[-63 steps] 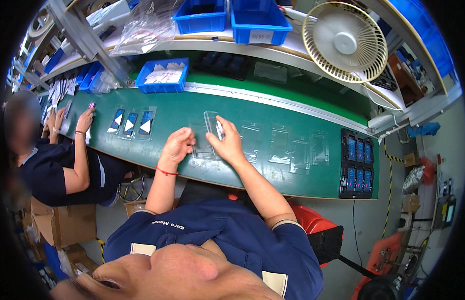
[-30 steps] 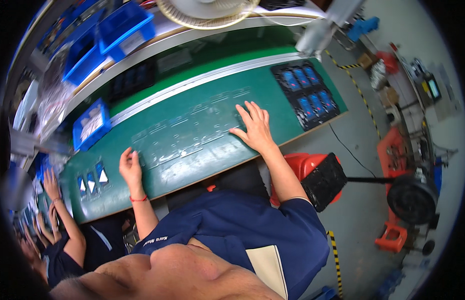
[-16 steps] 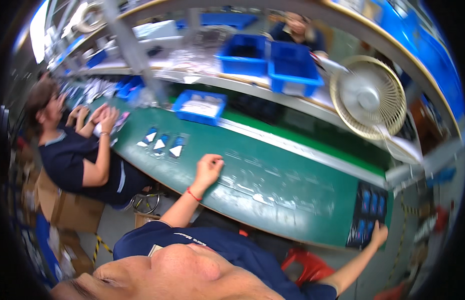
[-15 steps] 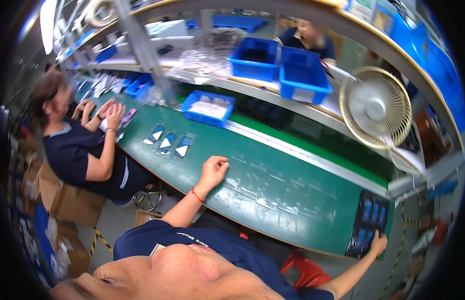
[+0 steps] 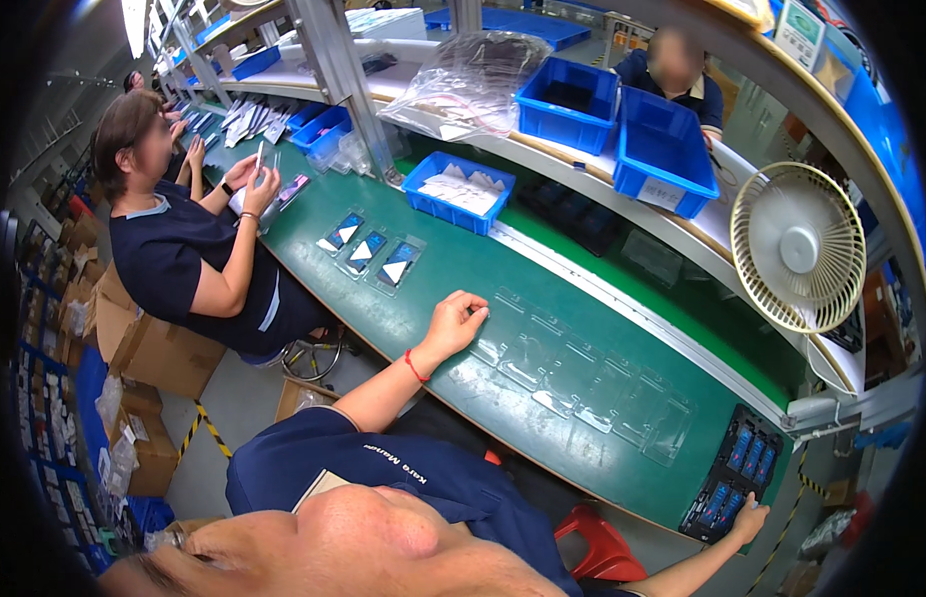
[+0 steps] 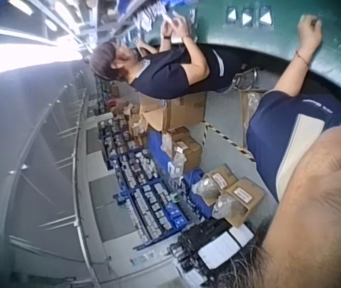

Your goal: Assembling small electronic components and placing them into protective plastic packaging on a production line.

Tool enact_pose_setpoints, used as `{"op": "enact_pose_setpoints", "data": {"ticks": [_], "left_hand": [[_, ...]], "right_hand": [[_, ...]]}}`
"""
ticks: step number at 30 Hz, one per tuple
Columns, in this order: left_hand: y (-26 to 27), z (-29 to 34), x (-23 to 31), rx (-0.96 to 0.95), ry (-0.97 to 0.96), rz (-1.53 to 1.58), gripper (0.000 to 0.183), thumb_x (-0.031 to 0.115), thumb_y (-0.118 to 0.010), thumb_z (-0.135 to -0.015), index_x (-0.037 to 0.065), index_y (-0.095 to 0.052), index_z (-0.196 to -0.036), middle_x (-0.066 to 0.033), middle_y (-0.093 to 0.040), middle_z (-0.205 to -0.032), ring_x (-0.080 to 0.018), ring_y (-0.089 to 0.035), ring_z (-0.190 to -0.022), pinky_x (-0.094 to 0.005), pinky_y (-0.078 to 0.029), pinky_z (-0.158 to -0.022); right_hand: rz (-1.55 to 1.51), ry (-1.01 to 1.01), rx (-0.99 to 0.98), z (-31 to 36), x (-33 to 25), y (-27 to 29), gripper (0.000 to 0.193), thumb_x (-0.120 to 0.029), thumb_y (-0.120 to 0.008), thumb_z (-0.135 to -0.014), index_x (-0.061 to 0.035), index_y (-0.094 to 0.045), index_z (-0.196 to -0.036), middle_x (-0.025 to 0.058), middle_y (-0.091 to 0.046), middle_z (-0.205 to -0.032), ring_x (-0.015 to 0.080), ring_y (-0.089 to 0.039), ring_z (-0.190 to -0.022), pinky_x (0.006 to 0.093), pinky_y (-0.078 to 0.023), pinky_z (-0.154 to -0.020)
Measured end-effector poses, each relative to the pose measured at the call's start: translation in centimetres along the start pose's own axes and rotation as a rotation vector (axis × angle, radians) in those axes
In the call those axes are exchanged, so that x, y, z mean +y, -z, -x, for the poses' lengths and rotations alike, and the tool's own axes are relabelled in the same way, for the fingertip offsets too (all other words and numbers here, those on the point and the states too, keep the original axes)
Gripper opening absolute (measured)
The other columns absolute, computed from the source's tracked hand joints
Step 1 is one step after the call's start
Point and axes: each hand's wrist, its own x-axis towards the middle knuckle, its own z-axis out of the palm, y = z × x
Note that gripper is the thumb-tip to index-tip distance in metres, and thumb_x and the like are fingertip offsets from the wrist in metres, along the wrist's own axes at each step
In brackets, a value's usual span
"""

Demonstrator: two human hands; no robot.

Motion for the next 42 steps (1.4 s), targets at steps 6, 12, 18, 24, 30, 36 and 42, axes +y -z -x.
{"op": "enact_pose_setpoints", "data": {"ticks": [6, 12, 18, 24, 30, 36, 42], "left_hand": [[0.2, 0.4, -0.5, 0.006, -0.001, 0.022, 0.01, 0.01, -0.065, -0.079, 0.002, -0.065, -0.085, -0.0059, -0.057, -0.075, -0.0104, -0.048, -0.051, -0.0256, -0.041, -0.049], [0.1, 0.3, -0.7, -0.021, 0.008, 0.036, 0.009, 0.009, -0.065, -0.079, 0.002, -0.065, -0.085, -0.0056, -0.057, -0.076, -0.0099, -0.048, -0.051, -0.0253, -0.041, -0.049], [0.4, 0.3, 0.0, -0.05, 0.045, 0.032, 0.008, 0.011, -0.064, -0.079, 0.004, -0.065, -0.082, -0.0079, -0.058, -0.078, -0.0165, -0.054, -0.055, -0.029, -0.045, -0.053], [0.5, 0.2, 0.4, -0.04, 0.025, 0.03, 0.008, 0.01, -0.064, -0.079, 0.003, -0.065, -0.082, -0.008, -0.058, -0.077, -0.0166, -0.054, -0.056, -0.0289, -0.045, -0.052], [0.6, 0.3, 0.3, -0.054, 0.046, 0.042, 0.008, 0.01, -0.064, -0.079, 0.003, -0.065, -0.082, -0.008, -0.059, -0.077, -0.017, -0.055, -0.056, -0.0292, -0.045, -0.053], [0.6, 0.2, 0.2, -0.057, 0.049, 0.032, 0.008, 0.01, -0.064, -0.079, 0.003, -0.065, -0.082, -0.0084, -0.059, -0.078, -0.0172, -0.055, -0.057, -0.0292, -0.046, -0.054], [0.5, 0.2, 0.2, -0.054, 0.048, 0.031, 0.009, 0.01, -0.064, -0.079, 0.003, -0.065, -0.082, -0.0088, -0.059, -0.079, -0.0181, -0.057, -0.059, -0.0298, -0.046, -0.054]], "right_hand": [[0.046, -0.057, 0.089, 3.0, -2.3, 2.8, 0.063, -0.059, -0.054, -0.08, 0.0014, -0.058, -0.098, 0.0236, -0.063, -0.098, 0.0416, -0.059, -0.092, 0.05, -0.047, -0.073], [0.03, 0.056, 0.022, 5.7, -5.3, 2.8, 0.067, -0.061, -0.059, -0.076, 0.0003, -0.061, -0.104, 0.0233, -0.063, -0.1, 0.0404, -0.059, -0.094, 0.0481, -0.047, -0.077], [-0.003, 0.083, -0.001, 6.4, -6.2, 3.3, 0.077, -0.063, -0.064, -0.069, 0.0021, -0.058, -0.111, 0.0241, -0.061, -0.106, 0.0394, -0.057, -0.099, 0.0455, -0.046, -0.082], [0.026, 0.109, -0.1, 5.3, -6.0, 3.4, 0.081, -0.063, -0.067, -0.066, 0.0051, -0.057, -0.109, 0.0252, -0.06, -0.106, 0.0398, -0.057, -0.099, 0.0449, -0.045, -0.083], [0.007, 0.115, 0.026, 8.7, -8.4, 5.9, 0.076, -0.062, -0.068, -0.065, 0.0055, -0.061, -0.098, 0.0247, -0.064, -0.094, 0.0409, -0.06, -0.09, 0.0457, -0.047, -0.078], [-0.081, 0.183, -0.065, 11.0, -10.8, 5.8, 0.07, -0.054, -0.075, -0.062, 0.0053, -0.063, -0.097, 0.0261, -0.064, -0.091, 0.04, -0.061, -0.088, 0.0447, -0.047, -0.077], [-0.025, 0.175, -0.022, 10.3, -10.4, 4.8, 0.072, -0.053, -0.078, -0.06, 0.0063, -0.062, -0.099, 0.0258, -0.063, -0.094, 0.0389, -0.061, -0.091, 0.0427, -0.047, -0.079]]}}
